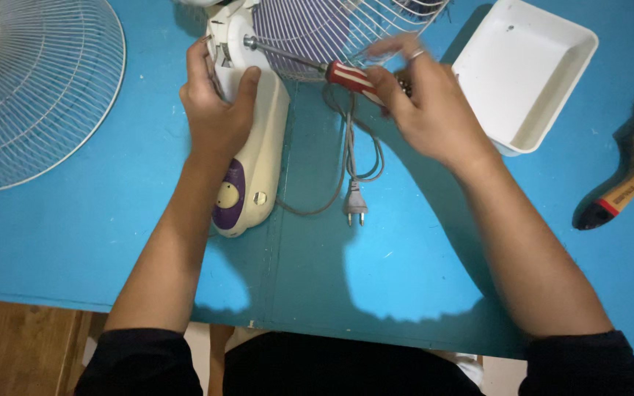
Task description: The person assembles a table fan by attaching the neck to the base, securing it with a screwdriver, and then fitting the front and rear wire cages onto the fan head. The person uses a screwdriver to tighten the mounting screw and aligns the cages before snapping them into place.
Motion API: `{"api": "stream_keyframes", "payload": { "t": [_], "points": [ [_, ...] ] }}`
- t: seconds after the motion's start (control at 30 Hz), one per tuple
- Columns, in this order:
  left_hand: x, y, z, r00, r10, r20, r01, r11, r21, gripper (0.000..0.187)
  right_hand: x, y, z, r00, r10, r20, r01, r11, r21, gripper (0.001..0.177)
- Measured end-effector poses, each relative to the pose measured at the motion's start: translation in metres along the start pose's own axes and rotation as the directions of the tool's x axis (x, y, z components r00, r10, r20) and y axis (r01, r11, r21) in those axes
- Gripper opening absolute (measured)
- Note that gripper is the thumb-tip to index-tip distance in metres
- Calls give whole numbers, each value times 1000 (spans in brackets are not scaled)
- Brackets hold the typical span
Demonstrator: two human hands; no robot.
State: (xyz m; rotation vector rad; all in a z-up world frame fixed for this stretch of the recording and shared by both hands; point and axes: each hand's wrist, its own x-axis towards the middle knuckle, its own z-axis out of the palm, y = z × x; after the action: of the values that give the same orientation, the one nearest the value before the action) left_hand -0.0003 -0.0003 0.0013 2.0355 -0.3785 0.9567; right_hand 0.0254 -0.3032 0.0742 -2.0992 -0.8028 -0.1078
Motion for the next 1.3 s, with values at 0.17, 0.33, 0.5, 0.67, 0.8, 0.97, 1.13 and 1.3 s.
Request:
{"api": "stream_keyframes", "payload": {
  "t": [0.17, 0.33, 0.5, 0.67, 0.8, 0.97, 1.13, 1.3],
  "points": [
    [-1, 3, -1, 1000, -6, -1, 6, 999, -34, 51, -1, -1, 2, 909, -344, -235, 321, 938, -128, 39],
    [1, 6, 1, 1000, -19, -11, 18, 999, -51, 52, -2, 0, 1, 989, -122, -83, 117, 991, -59, 24],
    [1, 7, 1, 1000, 11, -19, -11, 1000, -19, 54, -3, -3, 5, 971, -214, -108, 180, 949, -260, 16],
    [0, 7, 1, 1000, -5, -18, 5, 1000, -25, 54, -6, -9, 7, 924, -315, -215, 260, 933, -250, 35],
    [1, 5, 1, 1000, -17, -20, 18, 999, 41, 54, -3, -8, 9, 981, -170, -89, 129, 928, -350, 28],
    [0, 3, 4, 1000, 2, -20, -3, 1000, -6, 55, 3, 3, 8, 919, -385, -86, 300, 824, -481, 18],
    [0, 5, 1, 999, 22, -28, -22, 1000, 16, 56, 17, -2, 4, 916, -401, -28, 285, 697, -657, 28],
    [1, 4, 2, 999, -28, -39, 30, 998, 49, 58, 25, -14, 0, 909, -415, 26, 337, 698, -632, 38]
  ]
}}
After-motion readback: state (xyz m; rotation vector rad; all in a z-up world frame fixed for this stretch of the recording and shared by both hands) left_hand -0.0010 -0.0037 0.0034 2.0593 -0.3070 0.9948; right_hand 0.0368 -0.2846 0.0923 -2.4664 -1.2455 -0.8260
